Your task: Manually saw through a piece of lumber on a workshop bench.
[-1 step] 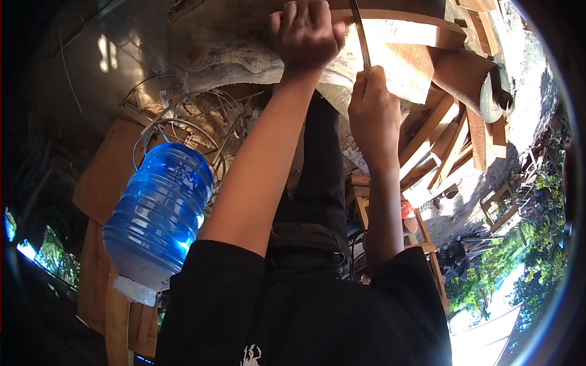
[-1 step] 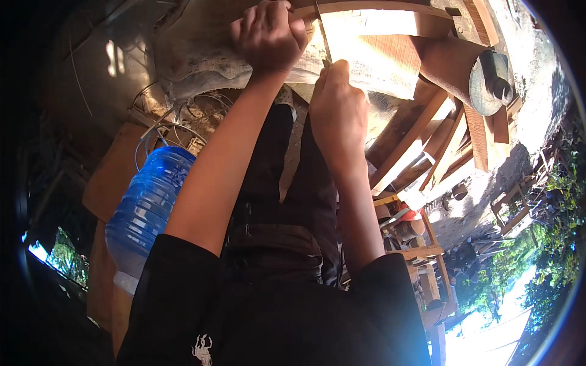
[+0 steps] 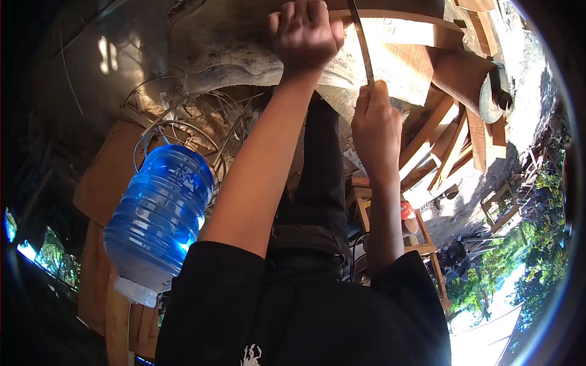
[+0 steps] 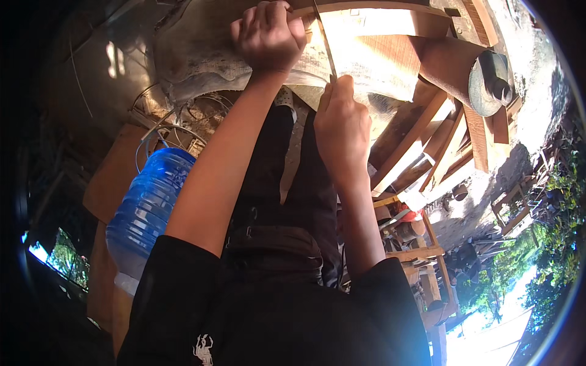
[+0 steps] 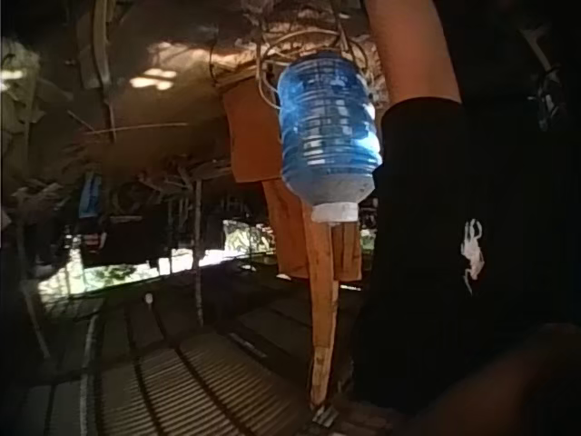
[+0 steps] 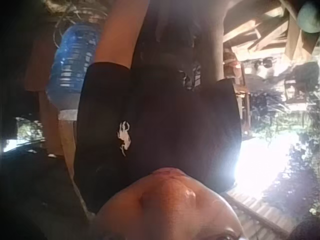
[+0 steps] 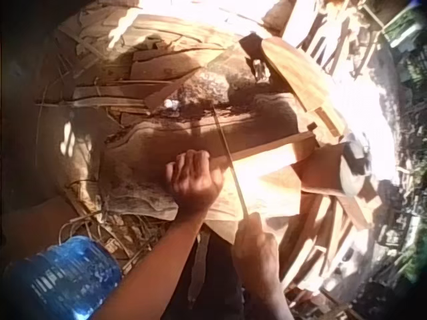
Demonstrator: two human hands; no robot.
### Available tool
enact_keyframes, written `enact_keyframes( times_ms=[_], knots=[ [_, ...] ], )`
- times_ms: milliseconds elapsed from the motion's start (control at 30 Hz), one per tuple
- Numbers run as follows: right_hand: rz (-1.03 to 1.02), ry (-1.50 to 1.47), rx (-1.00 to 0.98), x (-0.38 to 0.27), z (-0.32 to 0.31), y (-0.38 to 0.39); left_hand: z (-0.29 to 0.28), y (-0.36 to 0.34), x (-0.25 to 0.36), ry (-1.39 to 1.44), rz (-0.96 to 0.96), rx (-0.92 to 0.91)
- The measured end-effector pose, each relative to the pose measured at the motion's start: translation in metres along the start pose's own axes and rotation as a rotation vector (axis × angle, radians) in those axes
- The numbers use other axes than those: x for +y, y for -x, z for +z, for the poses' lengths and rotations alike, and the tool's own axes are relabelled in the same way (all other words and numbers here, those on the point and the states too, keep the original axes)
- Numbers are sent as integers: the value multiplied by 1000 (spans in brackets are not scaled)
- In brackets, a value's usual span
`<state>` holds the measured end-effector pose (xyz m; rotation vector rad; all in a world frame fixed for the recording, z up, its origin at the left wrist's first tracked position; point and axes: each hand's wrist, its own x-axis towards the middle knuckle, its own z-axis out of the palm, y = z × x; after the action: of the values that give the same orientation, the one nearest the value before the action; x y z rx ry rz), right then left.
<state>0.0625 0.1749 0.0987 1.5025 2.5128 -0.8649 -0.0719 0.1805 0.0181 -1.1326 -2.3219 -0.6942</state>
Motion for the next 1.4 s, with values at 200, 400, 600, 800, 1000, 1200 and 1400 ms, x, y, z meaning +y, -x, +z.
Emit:
enact_keyframes(
  times_ms=[200,400,600,800,1000,1200,1400],
  knots=[
    [234,-115,-133,5,-4,57,-2,2,-4,100,-50,-123],
    [156,-102,-39,13,13,54,6,5,-14,122,-16,-2],
    [125,-191,10,27,40,61,-7,-12,-6,51,48,44],
    [118,-272,119,31,66,62,-14,-22,-7,17,32,-234],
    [120,-290,121,31,74,60,-1,-44,-2,-67,-405,-640],
    [93,-274,147,21,75,55,11,-28,-12,-136,-263,-311],
    [-23,-129,260,-6,60,-14,29,-16,-5,-105,-150,-26]
  ],
)
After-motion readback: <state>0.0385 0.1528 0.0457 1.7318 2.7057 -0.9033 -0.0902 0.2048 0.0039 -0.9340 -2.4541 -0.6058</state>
